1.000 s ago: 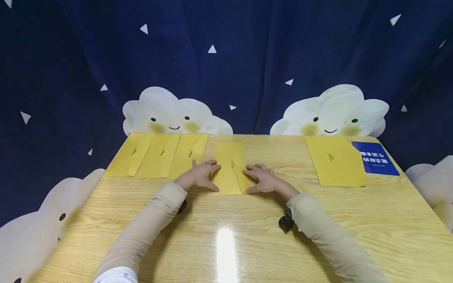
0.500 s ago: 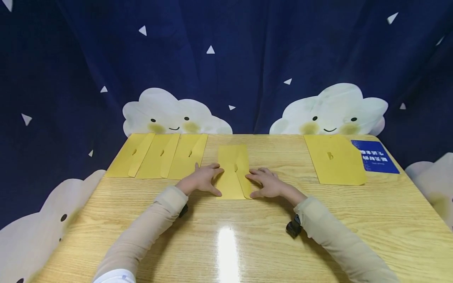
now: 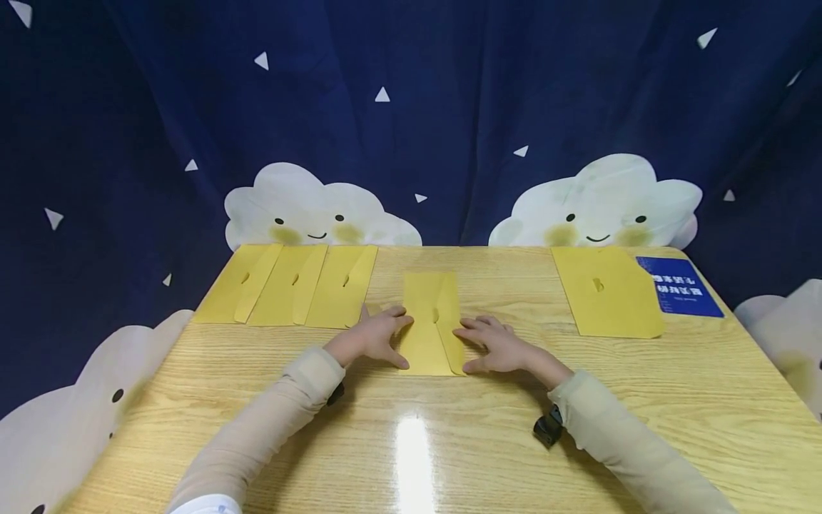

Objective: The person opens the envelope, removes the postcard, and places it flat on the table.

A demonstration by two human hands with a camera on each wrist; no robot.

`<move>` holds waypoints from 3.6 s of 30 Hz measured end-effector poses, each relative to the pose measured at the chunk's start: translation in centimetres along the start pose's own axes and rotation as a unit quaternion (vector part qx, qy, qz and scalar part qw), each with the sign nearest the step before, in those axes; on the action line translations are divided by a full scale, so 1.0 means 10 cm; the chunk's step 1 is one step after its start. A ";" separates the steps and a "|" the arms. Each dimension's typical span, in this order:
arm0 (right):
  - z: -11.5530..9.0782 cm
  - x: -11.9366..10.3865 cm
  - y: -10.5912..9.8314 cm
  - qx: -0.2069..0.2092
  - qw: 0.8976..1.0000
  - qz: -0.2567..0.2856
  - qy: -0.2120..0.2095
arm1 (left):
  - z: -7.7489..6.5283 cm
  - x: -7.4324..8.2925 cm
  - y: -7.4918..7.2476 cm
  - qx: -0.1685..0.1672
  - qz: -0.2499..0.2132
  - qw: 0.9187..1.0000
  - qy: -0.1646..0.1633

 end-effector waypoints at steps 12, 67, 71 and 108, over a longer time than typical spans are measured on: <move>-0.18 0.02 0.03 0.000 1.000 0.005 -0.003 | -0.05 0.14 0.05 0.010 -0.005 1.000 0.015; -0.31 0.13 -0.01 -0.009 0.995 -0.072 0.064 | -0.25 0.76 0.11 0.038 0.094 0.994 0.031; -0.30 0.13 -0.01 -0.005 0.994 -0.086 0.063 | -0.16 0.68 0.05 0.084 0.053 0.995 0.030; -0.28 0.12 -0.02 -0.005 0.991 -0.108 0.073 | 0.44 0.76 0.06 0.116 -0.133 0.984 0.031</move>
Point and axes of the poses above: each hand's wrist, its own z-axis towards the middle knuckle, its own y-axis out of the palm, x = y × z, the point moved 4 cm from there along z, towards the middle knuckle, and after that the axes turned 12 degrees about z, right-handed, at the moved point
